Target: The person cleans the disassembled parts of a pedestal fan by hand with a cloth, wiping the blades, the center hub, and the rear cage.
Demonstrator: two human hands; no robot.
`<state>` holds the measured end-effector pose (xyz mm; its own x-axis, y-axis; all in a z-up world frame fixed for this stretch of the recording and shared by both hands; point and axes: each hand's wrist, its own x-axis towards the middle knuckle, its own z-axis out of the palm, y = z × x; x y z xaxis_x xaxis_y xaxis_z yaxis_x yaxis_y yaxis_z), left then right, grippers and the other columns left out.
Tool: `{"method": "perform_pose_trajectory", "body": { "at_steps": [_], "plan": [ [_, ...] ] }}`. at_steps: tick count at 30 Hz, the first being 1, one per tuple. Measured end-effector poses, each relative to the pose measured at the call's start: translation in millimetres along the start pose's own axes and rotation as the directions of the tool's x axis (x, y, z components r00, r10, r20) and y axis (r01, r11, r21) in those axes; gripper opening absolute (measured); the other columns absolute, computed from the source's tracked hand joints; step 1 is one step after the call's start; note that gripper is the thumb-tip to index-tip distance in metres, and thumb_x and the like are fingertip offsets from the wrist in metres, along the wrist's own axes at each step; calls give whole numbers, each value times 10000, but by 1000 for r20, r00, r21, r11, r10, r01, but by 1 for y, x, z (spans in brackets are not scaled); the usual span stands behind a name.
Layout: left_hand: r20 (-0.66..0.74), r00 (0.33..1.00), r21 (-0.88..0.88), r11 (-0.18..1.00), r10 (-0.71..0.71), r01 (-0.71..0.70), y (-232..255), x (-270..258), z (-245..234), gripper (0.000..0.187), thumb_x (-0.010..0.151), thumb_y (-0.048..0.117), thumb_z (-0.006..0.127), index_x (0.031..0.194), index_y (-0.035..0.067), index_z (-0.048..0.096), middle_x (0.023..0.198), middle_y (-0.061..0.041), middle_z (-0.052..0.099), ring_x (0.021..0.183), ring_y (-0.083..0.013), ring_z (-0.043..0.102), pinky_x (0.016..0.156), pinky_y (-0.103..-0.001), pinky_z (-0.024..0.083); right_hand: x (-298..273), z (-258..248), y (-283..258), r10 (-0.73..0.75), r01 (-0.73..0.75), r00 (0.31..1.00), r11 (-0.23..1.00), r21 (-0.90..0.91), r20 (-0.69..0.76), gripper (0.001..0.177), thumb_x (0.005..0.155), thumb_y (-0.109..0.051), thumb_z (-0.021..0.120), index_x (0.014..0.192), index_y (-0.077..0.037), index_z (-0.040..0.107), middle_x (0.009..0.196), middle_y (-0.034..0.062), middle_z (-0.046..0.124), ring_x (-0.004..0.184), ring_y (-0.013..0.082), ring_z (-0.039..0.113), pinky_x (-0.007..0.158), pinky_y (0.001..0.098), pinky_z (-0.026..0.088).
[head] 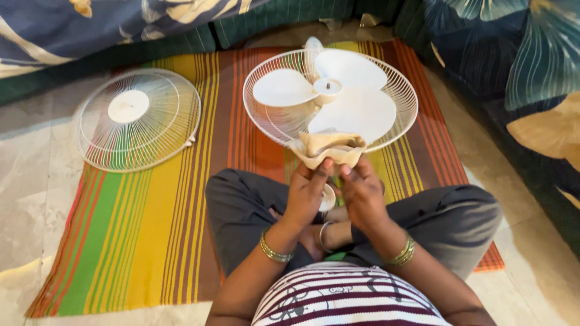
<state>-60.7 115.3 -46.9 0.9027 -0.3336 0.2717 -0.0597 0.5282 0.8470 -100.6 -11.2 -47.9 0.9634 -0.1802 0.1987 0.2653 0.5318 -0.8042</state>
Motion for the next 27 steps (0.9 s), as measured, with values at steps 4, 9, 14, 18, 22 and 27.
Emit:
{"method": "perform_pose_trajectory", "body": {
  "at_steps": [4, 9, 14, 18, 22, 27],
  "plan": [
    [79, 985, 574, 802, 151, -168, 27, -22, -6, 292, 1006, 301, 662, 1149, 49, 703, 893, -65, 719, 718, -179, 683, 628, -338, 545, -15, 14, -39, -277, 341, 933, 888, -309, 231, 865, 886, -234, 789, 1601, -62, 333, 1493, 69, 460, 1348, 186, 489, 1159, 342, 448],
    [240, 943, 847, 426, 230, -319, 37, -44, 3, 225, 825, 196, 712, 1029, 106, 678, 931, -99, 699, 839, -325, 692, 682, -426, 543, -33, 33, -68, -397, 631, 756, 227, -742, 521, 858, 749, -330, 876, 1441, -62, 446, 1414, 170, 435, 1202, 225, 535, 997, 371, 496],
    [317, 936, 854, 383, 154, -352, 40, -56, 13, 256, 849, 298, 757, 992, 104, 672, 909, -94, 696, 803, -331, 688, 665, -436, 530, -43, 23, -54, -259, 370, 914, 223, -902, 311, 203, 937, -241, 763, 1010, -68, 685, 942, 61, 675, 855, 161, 675, 736, 321, 536],
    [274, 956, 807, 515, 106, -288, 43, -66, 15, 375, 885, 368, 775, 1075, 63, 671, 896, -110, 689, 746, -264, 695, 650, -373, 542, -35, -4, -35, -296, 282, 948, 604, -745, 119, 294, 1083, -287, 614, 910, -49, 615, 783, 13, 586, 692, 141, 547, 635, 289, 452],
    [193, 979, 475, 867, 62, -148, 32, -69, 11, 382, 946, 290, 743, 1181, 2, 655, 956, -90, 663, 729, -133, 662, 636, -294, 543, -30, -15, -32, -90, 67, 993, 960, -270, -71, 316, 1104, -337, 549, 936, -73, 593, 796, 2, 567, 700, 106, 519, 645, 252, 449],
    [144, 982, -120, 983, -125, 143, 5, -63, 7, 320, 991, 217, 716, 1240, 41, 619, 1025, -35, 698, 864, -84, 681, 751, -263, 568, -35, -9, -31, 74, -75, 993, 997, -10, -96, 283, 1095, -344, 551, 1016, -78, 605, 775, -3, 539, 672, 104, 500, 608, 256, 426]
  ]
}}
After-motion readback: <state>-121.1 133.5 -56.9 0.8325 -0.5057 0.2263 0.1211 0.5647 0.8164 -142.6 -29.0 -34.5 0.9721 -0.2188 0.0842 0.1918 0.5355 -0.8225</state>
